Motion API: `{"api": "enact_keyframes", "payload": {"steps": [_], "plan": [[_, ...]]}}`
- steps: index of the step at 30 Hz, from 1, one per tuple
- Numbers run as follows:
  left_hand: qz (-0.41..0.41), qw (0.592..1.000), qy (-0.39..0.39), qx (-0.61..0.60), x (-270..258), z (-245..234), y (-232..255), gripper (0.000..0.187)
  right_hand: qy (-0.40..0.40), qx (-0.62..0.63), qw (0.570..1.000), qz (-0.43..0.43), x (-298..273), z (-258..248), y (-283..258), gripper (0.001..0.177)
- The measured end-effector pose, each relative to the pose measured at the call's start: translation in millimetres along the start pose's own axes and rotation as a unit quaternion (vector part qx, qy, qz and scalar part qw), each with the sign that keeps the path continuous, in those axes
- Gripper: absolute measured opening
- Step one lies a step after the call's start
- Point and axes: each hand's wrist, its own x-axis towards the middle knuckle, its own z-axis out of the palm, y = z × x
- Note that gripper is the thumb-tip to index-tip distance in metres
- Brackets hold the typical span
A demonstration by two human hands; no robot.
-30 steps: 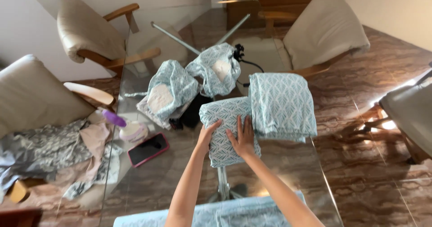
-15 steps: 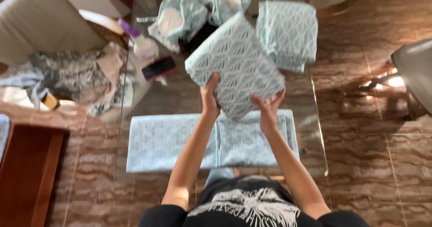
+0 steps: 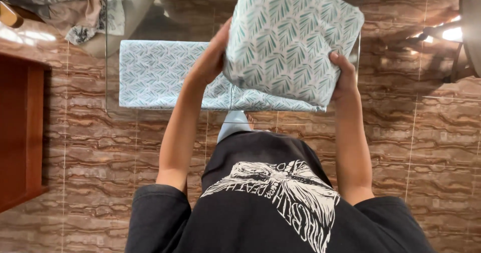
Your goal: The person folds a light blue patterned cloth on a glass table, then folds a grey patterned cloth. The person uses their hands to fold each cloth into a neat rectangular shape.
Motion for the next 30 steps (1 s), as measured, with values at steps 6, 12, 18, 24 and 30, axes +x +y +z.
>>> {"api": "enact_keyframes", "payload": {"steps": [6, 12, 18, 24, 30], "plan": [[-0.164, 0.967, 0.11, 0.163, -23.9, 19.7, -61.8, 0.139, 0.1, -0.048, 0.985, 0.135, 4.5, -56.3, 35.6, 0.079], [-0.19, 0.957, 0.192, 0.105, -20.6, -28.4, -183.4, 0.136, 0.118, -0.187, 0.962, 0.16, 24.4, -83.6, 73.2, 0.091], [-0.07, 0.919, 0.274, 0.276, -27.0, 41.5, -136.4, 0.121, 0.131, -0.201, 0.969, 0.062, -2.2, -42.9, 48.9, 0.093], [-0.035, 0.931, 0.268, 0.246, -40.8, 44.7, -150.4, 0.117, 0.15, -0.279, 0.944, 0.088, 10.2, -64.4, 55.3, 0.101], [0.038, 0.73, 0.248, 0.636, -39.0, 60.8, -137.1, 0.083, 0.203, -0.626, 0.737, -0.156, -23.8, -11.2, 39.2, 0.098]]}}
